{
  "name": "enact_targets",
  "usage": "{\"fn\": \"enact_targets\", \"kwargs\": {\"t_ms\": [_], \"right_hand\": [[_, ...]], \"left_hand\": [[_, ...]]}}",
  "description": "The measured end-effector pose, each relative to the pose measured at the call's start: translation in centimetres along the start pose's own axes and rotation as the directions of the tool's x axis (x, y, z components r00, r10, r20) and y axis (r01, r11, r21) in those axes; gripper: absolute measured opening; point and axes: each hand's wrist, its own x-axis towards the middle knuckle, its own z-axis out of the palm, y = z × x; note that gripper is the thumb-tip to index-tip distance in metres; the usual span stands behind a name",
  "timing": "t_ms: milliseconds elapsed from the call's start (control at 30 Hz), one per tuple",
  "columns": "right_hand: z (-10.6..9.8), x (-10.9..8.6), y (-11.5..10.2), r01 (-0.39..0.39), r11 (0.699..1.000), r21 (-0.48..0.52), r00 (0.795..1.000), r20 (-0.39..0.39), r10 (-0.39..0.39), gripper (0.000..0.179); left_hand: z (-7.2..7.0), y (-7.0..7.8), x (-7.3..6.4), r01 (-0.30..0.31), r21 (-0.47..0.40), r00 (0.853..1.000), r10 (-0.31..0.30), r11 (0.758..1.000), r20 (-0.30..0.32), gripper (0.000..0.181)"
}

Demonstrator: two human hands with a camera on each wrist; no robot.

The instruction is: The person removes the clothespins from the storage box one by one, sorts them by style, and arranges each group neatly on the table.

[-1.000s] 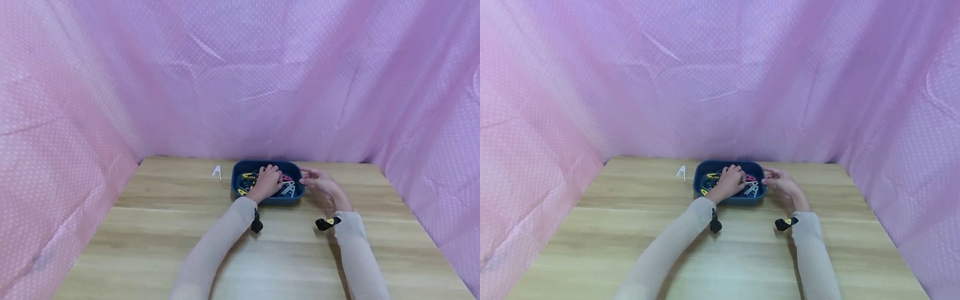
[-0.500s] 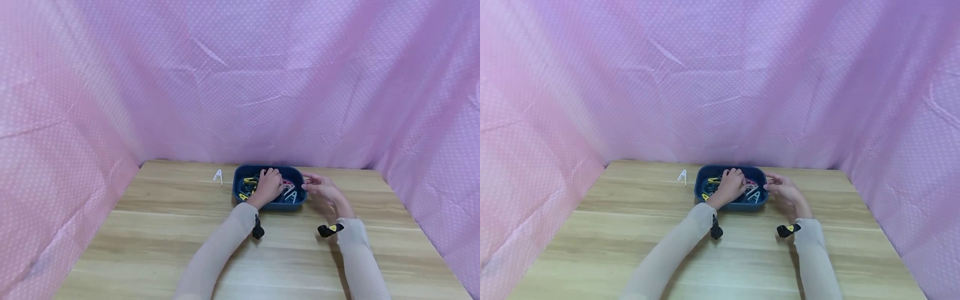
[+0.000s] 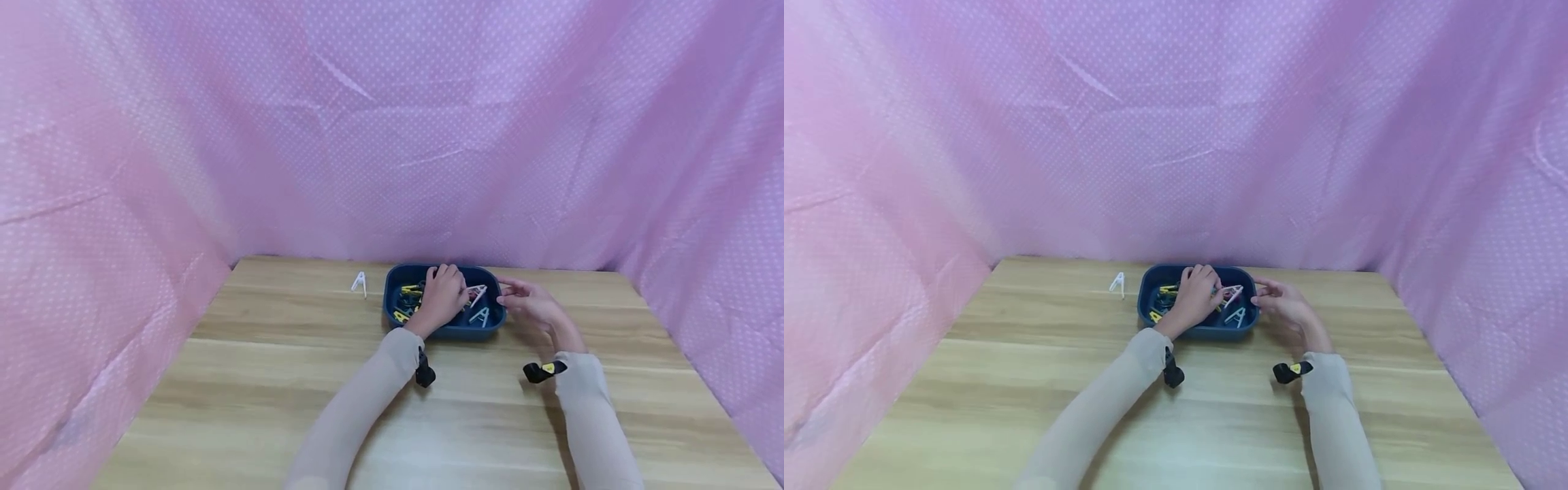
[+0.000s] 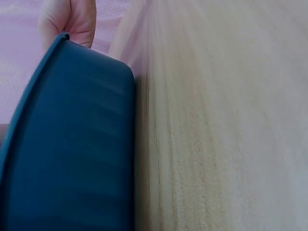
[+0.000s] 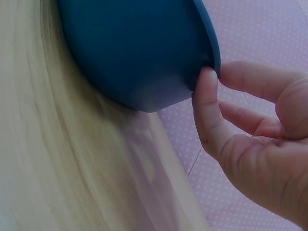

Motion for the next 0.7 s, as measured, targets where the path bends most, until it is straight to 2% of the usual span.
{"fn": "enact_targets", "kwargs": {"t_ms": [133,367,500,700], "right_hand": [[0.0,0.1,-0.2,-0.005,1.000,0.023,1.000,-0.010,0.006,0.064],[0.1,0.0,0.2,0.003,1.000,-0.004,1.000,-0.007,-0.003,0.064],[0.1,0.2,-0.1,0.004,1.000,-0.006,1.000,-0.009,-0.004,0.065],[0.1,0.3,-0.3,0.006,1.000,0.010,1.000,-0.015,-0.006,0.064]], "left_hand": [[-1.2,-0.4,-0.3,-0.005,-0.063,0.999,0.003,0.998,-0.038,0.014],[-4.8,-2.1,-0.6,0.014,-0.182,1.000,-0.017,0.983,-0.014,0.011],[-7.0,-3.2,-1.2,0.035,-0.230,0.996,-0.053,0.972,-0.070,0.012],[-9.2,-5.1,-2.3,0.046,-0.265,0.982,-0.092,0.963,-0.164,0.009]]}}
